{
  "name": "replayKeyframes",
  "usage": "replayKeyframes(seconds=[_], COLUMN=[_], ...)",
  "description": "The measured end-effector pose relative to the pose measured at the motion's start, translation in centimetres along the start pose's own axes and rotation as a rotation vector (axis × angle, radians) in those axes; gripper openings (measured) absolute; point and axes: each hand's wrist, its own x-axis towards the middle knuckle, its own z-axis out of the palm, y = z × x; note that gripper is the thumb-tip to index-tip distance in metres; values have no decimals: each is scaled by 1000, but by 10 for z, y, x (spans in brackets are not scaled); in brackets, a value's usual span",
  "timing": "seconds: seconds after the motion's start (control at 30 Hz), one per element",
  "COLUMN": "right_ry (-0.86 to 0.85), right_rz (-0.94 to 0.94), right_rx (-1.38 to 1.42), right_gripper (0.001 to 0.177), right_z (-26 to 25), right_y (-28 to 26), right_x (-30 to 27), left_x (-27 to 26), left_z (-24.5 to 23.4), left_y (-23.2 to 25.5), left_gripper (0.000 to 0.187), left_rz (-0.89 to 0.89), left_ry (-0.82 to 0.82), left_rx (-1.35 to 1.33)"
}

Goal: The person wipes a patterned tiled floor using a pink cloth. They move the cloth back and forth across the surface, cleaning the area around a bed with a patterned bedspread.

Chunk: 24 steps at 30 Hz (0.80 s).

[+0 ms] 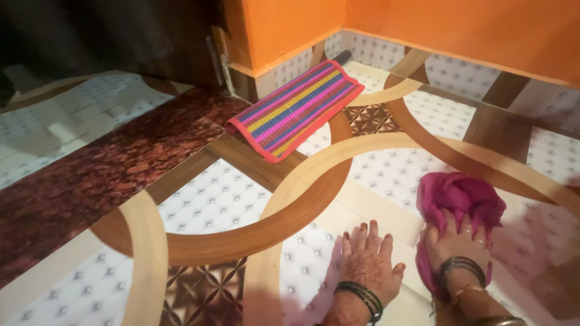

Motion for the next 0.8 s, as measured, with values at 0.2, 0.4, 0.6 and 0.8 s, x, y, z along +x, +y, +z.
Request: replayKeyframes(seconds=[0.2,0.4,0.6,0.8], right_ry=[-130,-310,-183,-281], right_rz=[-222,-388,-590,-797], right_rx=[-232,-244,-22,10], right_gripper=[67,68,68,65], right_z=[-27,-67,-74,-80], right_y=[-41,-109,-147,-147], right_x=[-59,-119,-166,-199], left_x=[-33,-52,-72,-104], left_z=[-32,-59,-78,-105], left_y=[-28,-42,-59,-71], left_gripper=[68,63,67,66], left_rz=[-87,-172,-301,-361], left_ry=[-67,-43,-80,-64], left_rx=[73,142,178,167])
